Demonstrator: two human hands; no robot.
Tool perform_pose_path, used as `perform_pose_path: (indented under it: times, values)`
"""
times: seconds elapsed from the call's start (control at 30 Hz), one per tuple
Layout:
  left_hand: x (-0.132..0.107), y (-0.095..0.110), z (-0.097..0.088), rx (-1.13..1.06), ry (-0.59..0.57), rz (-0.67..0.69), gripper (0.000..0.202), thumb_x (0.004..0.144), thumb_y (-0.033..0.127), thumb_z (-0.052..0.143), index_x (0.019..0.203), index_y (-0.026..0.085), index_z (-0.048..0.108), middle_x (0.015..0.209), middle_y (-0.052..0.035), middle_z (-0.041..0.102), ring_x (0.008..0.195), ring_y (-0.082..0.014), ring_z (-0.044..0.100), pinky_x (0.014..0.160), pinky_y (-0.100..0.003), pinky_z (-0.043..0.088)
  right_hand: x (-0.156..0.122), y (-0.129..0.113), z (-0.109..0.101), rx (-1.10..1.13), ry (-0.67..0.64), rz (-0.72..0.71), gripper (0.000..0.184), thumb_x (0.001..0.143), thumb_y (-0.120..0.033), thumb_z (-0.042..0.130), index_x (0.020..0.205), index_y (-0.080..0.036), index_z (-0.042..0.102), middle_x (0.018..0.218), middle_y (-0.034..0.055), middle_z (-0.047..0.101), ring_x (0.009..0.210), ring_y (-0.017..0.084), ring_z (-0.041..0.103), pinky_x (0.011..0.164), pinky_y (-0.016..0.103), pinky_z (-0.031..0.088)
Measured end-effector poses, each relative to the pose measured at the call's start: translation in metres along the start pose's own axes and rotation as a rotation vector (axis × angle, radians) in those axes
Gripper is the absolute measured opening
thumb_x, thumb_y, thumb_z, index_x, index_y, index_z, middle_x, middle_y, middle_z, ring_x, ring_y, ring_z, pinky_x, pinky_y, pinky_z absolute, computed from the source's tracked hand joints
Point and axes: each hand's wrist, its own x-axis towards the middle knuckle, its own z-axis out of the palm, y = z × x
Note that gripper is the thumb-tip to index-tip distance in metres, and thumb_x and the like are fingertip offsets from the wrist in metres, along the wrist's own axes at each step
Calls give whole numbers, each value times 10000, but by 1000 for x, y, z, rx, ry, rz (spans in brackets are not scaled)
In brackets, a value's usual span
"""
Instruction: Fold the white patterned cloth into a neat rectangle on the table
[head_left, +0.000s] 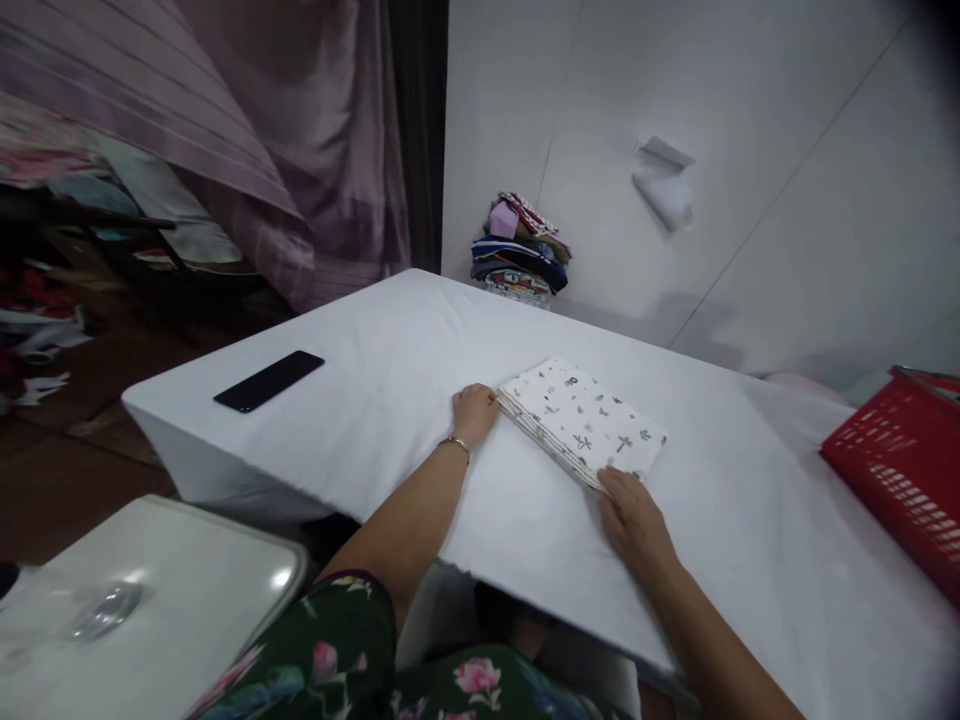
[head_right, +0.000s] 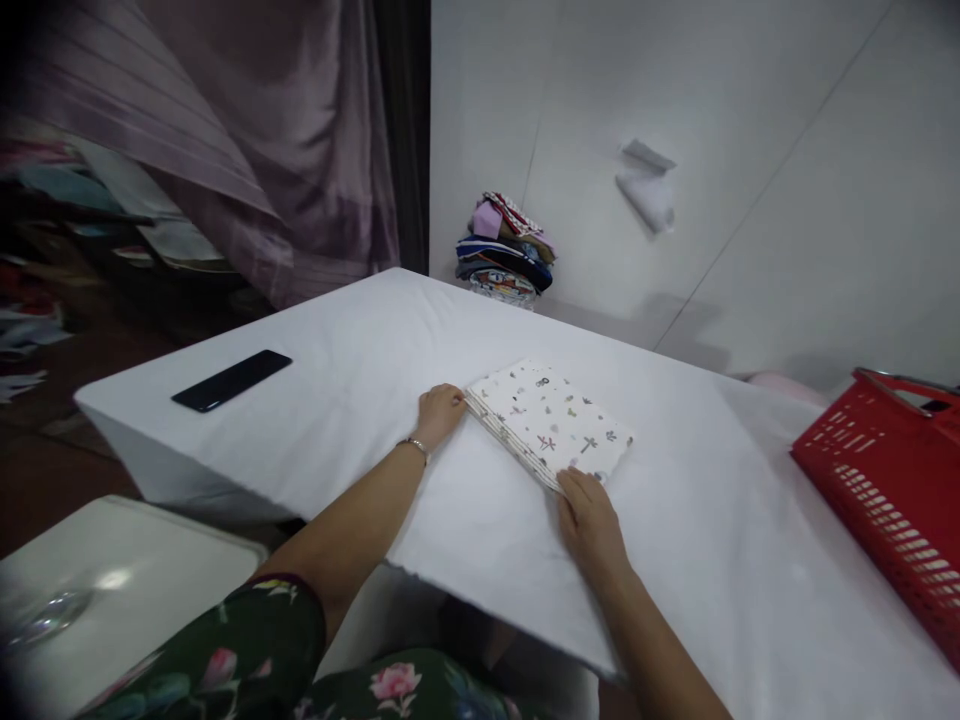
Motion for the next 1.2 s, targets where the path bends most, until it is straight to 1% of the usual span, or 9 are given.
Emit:
perform_pose_path:
  times: [0.1,0.27,0.4,0.57,0.63,0.73,0.93,1.07,1.2]
  values:
    - [-1,0,-2,-15,-12,6,146,795,246,509,789,210,650,961,-31,649,985,-193,537,883,-342,340,0,0,2,23,-7,-10,302,878,-278,451,1131,-178,581,1129,117,614,1071,244,556,955,470,438]
    - [-1,4,-1,-9,38,-2,158,814,246,487,821,206,640,991,-51,642,999,-198,531,887,-341,338,-1,3,5,26,13,-19,294,879,-270,442,1122,-187,585,1132,115,611,1074,245,552,955,475,434]
    - [0,4,1,18,-1,-26,145,790,232,504,790,200,646,963,-64,651,1002,-219,528,891,-359,329,-2,3,6,25,-9,-11,299,877,-278,436,1123,-191,583,1121,113,613,1071,249,551,955,487,427]
    - [-1,2,2,-9,-14,7,225,798,288,508,979,235,631,1061,-41,642,1042,-203,517,914,-343,312,-3,1,7,23,-8,-22,307,880,-289,435,1141,-189,560,1142,119,594,1090,256,530,958,494,415]
    - [-1,1,2,-27,-11,49,241,800,308,511,1003,246,625,1092,-36,633,1062,-205,510,922,-348,305,-3,0,7,7,-3,-15,322,879,-290,443,1164,-180,543,1142,127,586,1086,259,522,946,488,423]
    - [0,1,5,-40,-12,78,221,807,285,500,976,256,640,1101,-22,628,1071,-197,506,930,-349,300,-1,-3,8,-20,-7,3,353,885,-289,438,1211,-179,517,1142,135,571,1071,259,516,917,472,440]
    - [6,-1,9,-72,0,35,213,798,249,497,893,266,687,1092,6,639,1044,-180,521,918,-321,330,2,-4,8,-33,-13,0,334,887,-261,412,1184,-204,552,1105,115,581,1022,250,524,874,453,456]
    - [9,-2,10,-59,25,0,211,794,272,499,849,249,701,1046,-10,656,1000,-193,538,897,-330,350,0,-1,8,-30,-21,-1,323,882,-238,406,1162,-220,566,1094,102,584,1017,244,527,875,450,455]
    - [11,-1,9,-52,24,-42,218,779,280,506,841,237,711,995,-34,674,980,-219,548,867,-346,370,0,-1,7,-38,-25,-4,298,875,-223,424,1127,-193,581,1084,103,583,1012,241,518,878,430,455]
